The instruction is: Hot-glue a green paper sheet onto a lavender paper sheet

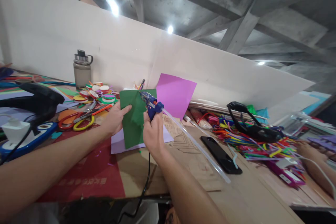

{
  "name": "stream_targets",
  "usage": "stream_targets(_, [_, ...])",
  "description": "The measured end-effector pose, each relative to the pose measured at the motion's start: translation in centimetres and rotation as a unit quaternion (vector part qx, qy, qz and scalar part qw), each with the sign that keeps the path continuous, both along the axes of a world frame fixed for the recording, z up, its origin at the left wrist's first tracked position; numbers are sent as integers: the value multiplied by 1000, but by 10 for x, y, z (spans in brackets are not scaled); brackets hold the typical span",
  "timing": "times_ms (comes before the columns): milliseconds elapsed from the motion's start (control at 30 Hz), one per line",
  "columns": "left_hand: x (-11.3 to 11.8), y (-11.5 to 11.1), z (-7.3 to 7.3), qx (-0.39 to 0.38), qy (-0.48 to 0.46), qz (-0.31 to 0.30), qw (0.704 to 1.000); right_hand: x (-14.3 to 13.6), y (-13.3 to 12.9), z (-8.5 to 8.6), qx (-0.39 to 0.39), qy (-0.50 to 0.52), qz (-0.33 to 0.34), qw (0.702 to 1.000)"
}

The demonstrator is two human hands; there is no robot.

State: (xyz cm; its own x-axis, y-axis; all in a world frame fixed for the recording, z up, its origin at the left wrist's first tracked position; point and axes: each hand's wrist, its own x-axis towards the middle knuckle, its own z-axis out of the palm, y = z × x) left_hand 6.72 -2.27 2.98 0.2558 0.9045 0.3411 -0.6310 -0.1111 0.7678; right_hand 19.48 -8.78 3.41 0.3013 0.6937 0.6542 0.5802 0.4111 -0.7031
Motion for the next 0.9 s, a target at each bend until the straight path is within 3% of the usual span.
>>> stream_targets(167, [0, 2, -3, 6, 26, 4, 1000, -7, -6, 1, 8, -31, 42, 999])
stream_targets(367, [1, 3, -5, 19, 32, 12, 999, -6, -5, 0, 5, -13, 21, 1000])
stream_targets(767, [0, 3, -8, 61, 37, 4, 997, -10, -6, -5, 22, -40, 42, 998])
stream_targets(900, [1, 3, -8, 73, 45, 25, 996, -14, -7, -9, -3, -36, 55, 998])
